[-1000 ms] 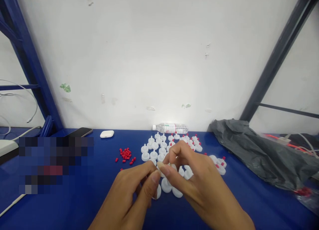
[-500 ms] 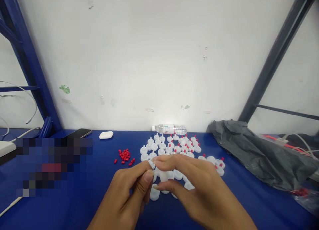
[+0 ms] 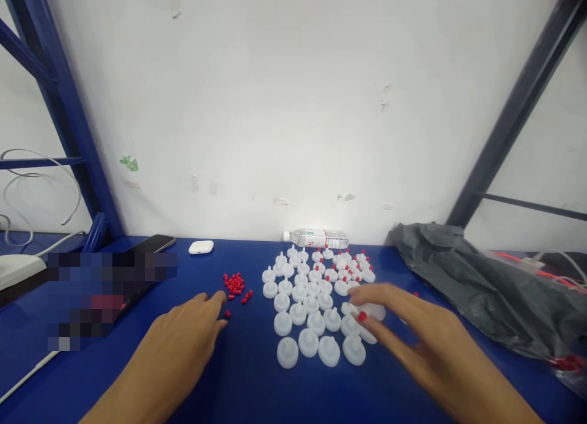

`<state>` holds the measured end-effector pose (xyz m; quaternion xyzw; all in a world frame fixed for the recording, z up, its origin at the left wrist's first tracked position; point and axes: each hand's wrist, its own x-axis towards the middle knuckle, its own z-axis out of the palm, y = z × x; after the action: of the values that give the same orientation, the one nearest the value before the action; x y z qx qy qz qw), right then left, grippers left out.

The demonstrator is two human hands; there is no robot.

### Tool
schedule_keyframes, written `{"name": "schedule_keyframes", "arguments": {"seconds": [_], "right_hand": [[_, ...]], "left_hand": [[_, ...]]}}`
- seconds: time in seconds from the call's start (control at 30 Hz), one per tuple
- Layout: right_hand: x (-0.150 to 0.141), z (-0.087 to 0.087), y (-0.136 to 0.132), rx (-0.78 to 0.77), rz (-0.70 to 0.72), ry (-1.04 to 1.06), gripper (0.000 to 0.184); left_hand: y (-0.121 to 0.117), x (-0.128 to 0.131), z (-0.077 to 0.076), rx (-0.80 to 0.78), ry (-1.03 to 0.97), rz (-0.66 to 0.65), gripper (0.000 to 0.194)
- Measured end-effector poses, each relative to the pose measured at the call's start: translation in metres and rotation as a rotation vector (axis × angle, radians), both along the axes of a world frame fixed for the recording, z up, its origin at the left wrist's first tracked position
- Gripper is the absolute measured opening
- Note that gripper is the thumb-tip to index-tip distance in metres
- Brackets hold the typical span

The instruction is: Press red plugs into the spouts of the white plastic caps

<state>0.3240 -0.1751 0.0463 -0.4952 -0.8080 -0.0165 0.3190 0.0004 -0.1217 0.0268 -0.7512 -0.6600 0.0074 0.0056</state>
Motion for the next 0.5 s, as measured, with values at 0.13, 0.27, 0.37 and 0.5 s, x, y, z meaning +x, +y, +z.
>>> {"name": "schedule_keyframes", "arguments": {"seconds": [0.13,0.27,0.37,0.5], "right_hand": [[0.039,-0.042,-0.006,-0.123,-0.172,0.061,0.023],[0.063,-0.068,-0.002,-0.096,-0.244,0.062,0.023],[0.067,-0.074,0.002,-0.034,-0.319,0.086,0.024],[0.052,-0.069,-0.003,0.027,-0.363,0.149,0.030]], "left_hand": [[0.008,0.000,-0.005,-0.019,0.047,-0.012,0.036],[0.010,0.010,-0.004,-0.056,0.086,-0.022,0.031],[0.010,0.016,-0.002,-0.070,0.095,-0.030,0.031],[0.008,0.022,0.001,-0.067,0.080,-0.061,0.031]]}}
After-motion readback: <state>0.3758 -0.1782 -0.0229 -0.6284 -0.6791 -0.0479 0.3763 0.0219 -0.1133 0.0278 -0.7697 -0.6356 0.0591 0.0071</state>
